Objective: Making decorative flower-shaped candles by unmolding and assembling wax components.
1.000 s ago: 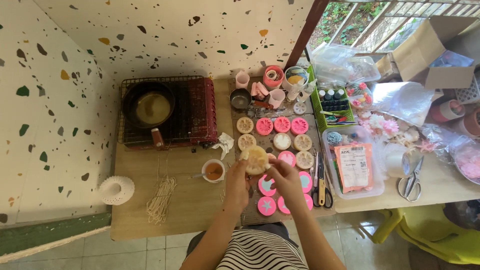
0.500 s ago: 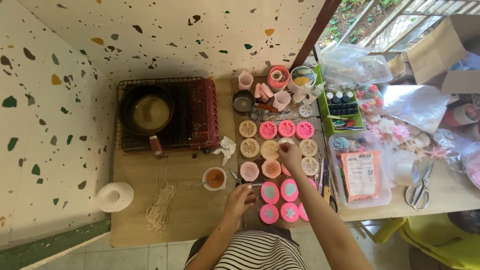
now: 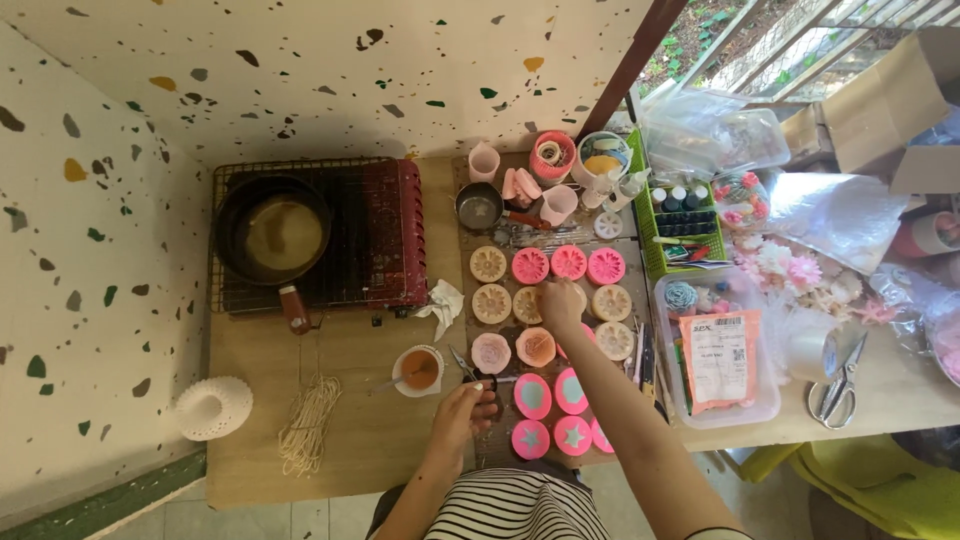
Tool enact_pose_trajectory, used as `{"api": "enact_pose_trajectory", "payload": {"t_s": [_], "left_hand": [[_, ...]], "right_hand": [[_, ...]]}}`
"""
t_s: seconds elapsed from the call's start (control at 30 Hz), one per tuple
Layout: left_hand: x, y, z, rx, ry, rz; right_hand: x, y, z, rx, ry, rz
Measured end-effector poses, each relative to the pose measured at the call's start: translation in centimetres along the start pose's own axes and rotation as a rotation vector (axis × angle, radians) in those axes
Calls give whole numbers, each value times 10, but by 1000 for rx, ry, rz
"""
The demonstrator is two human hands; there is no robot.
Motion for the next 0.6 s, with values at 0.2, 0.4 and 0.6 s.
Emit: {"api": "enact_pose_trajectory", "payload": {"t_s": [0.2, 0.4, 0.6], "left_hand": [[2, -7, 12, -50, 11, 17], [-13, 3, 4, -16, -13, 142], [3, -10, 34, 78, 186, 49]], "right_hand": [[-11, -22, 39, 289, 448, 251], [-48, -40, 44, 442, 243, 74], [-56, -39, 41, 426, 101, 40]]}}
Point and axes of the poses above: each hand's wrist, its own y-axis towards the middle knuckle, its own x-axis out of the palm, z = x × y, the point moved 4 cm from there along y, towards the middle knuckle, and after that the axes turned 14 degrees about y, right-handed, at the moved point
